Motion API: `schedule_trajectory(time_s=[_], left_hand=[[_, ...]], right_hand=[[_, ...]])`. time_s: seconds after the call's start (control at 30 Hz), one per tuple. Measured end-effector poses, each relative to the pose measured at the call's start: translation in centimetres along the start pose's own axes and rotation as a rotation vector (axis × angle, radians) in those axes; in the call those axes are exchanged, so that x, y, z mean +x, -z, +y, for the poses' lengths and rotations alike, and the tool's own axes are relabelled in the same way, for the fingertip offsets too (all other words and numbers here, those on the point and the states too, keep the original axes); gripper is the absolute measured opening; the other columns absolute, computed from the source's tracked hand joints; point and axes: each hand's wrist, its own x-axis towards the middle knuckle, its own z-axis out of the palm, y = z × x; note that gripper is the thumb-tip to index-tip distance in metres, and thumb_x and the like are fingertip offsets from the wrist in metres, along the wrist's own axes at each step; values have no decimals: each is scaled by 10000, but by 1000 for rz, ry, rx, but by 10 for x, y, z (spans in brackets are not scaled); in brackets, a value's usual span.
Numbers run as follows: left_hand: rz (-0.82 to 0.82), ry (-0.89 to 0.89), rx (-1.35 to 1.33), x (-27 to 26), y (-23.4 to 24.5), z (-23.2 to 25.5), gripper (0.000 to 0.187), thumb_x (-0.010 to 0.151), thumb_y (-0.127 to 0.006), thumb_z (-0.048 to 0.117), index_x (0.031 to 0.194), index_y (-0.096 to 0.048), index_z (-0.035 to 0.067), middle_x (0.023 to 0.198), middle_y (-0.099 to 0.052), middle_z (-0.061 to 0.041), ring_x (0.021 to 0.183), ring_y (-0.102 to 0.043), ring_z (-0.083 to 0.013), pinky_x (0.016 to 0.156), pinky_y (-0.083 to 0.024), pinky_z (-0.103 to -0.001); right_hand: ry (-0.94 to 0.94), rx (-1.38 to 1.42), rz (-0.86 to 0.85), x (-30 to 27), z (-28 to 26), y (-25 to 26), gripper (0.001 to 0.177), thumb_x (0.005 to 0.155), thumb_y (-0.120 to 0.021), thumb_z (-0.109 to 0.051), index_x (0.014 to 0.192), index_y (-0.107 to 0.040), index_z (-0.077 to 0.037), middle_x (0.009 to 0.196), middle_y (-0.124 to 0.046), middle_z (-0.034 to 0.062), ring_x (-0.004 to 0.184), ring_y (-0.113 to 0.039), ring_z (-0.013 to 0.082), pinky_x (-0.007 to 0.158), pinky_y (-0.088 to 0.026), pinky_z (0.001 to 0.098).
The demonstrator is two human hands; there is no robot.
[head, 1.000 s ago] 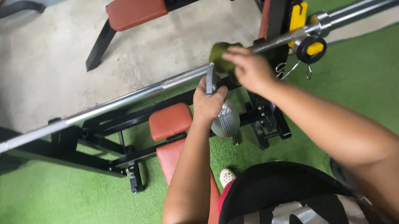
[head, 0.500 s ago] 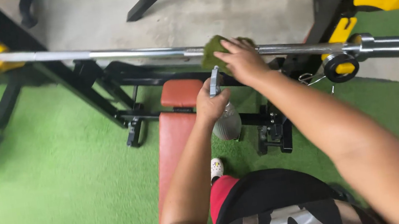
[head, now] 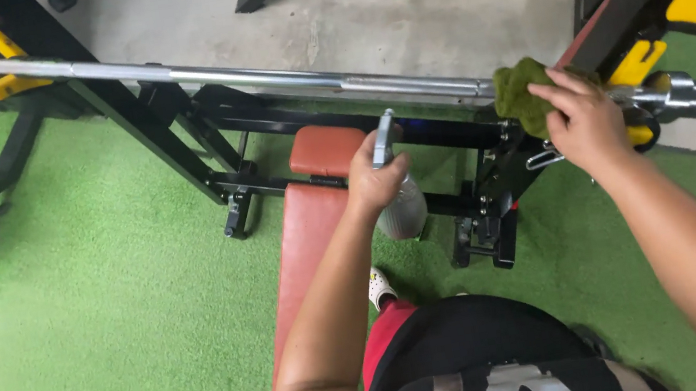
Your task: Cleaning gym equipment including weight plates, a weight tree, a barbell, and a weight bench using a spray bottle and a cloth.
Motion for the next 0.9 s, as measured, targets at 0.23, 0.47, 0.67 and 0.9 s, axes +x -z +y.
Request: schedule_trajectory(time_s=[0.23, 0.47, 0.67, 0.9], left_hand=[[-35, -20, -23, 40, 21, -16, 452, 783, -759, 162, 1216, -676, 57, 929, -709, 1, 822, -646, -92, 778, -550, -281], [124, 23, 90, 59, 106, -5, 521, 762, -781, 188, 1250, -650, 61, 946, -720, -47, 830, -672, -138, 786, -562, -300], [165, -103, 107, 70, 160, -22, 458, 777, -771, 165, 1214, -684, 59, 1004, -737, -36, 852, -677, -126, 810, -565, -289], [-48, 16, 55, 74, 148, -2, 446, 782, -753, 156, 1217, -688, 83, 967, -726, -6, 775, -644, -103, 745, -554, -289]], right_hand=[[87, 29, 38, 55, -73, -57, 470, 907, -624, -39, 1349, -695, -182, 1534, -567, 120, 1388, -541, 338, 1124, -458, 426], [298, 18, 68, 162, -196, -144, 506, 822, -660, -52, 1315, -694, -161, 1420, -629, 152, 1263, -603, 373, 1077, -459, 495], [45, -44, -153, 224, -258, -160, 372, 1015, -634, -346, 1325, -630, -142, 1155, -691, 151, 1061, -660, 381, 903, -508, 533], [167, -50, -39, 165, -177, -140, 455, 951, -673, -275, 1361, -629, -83, 1261, -680, 157, 1073, -658, 382, 898, -535, 486]])
